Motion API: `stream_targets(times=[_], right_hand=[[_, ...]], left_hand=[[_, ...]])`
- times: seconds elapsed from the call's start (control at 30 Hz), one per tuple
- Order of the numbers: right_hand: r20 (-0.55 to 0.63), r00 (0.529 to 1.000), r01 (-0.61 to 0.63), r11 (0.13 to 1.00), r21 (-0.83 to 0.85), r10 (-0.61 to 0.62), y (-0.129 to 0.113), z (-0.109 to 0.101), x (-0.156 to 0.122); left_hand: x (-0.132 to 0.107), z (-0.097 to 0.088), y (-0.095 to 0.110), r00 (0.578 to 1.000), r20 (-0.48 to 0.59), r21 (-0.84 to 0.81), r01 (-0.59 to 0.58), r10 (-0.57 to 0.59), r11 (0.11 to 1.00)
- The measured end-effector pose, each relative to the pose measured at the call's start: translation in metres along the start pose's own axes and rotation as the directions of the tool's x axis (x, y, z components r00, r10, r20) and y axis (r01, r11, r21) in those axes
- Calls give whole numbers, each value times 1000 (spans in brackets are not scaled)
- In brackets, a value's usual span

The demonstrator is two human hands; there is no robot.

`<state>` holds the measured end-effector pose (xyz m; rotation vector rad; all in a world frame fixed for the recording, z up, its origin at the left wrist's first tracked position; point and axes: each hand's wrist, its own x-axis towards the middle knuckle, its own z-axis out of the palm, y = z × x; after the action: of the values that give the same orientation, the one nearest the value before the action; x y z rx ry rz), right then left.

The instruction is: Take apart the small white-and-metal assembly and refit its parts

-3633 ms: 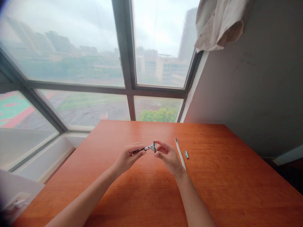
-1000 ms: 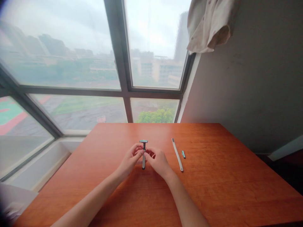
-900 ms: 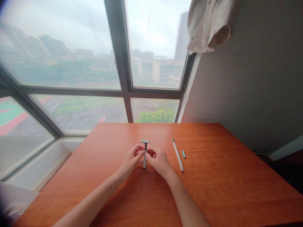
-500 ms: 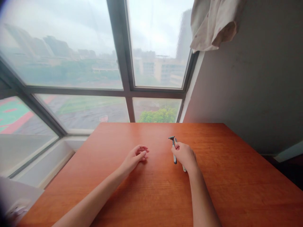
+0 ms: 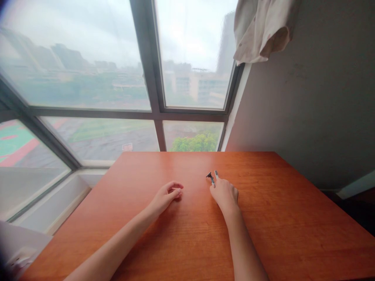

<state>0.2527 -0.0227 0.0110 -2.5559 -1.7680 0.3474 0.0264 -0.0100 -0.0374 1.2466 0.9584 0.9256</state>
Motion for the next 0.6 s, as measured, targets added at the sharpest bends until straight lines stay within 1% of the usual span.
stream_targets(times=[0.1,0.3,0.47,0.6], right_hand=[[6,1000,-8,1000,-7,8,-3,0,-1],[-22,1000,-6,1000,-15,6,-3,3,1],[-19,1000,-19,1000,-12,19,-2,4,2],[-14,999,-35,999,-8,35,-1,3,2]], left_hand=[[0,0,-3,1000,11,2,-7,7,1000],[0,0,-3,1000,25,17,5,-5,1000],[0,0,-2,1000,5,70,8,-8,998],[-1,-1,0,1000,15,94,0,-2,996]])
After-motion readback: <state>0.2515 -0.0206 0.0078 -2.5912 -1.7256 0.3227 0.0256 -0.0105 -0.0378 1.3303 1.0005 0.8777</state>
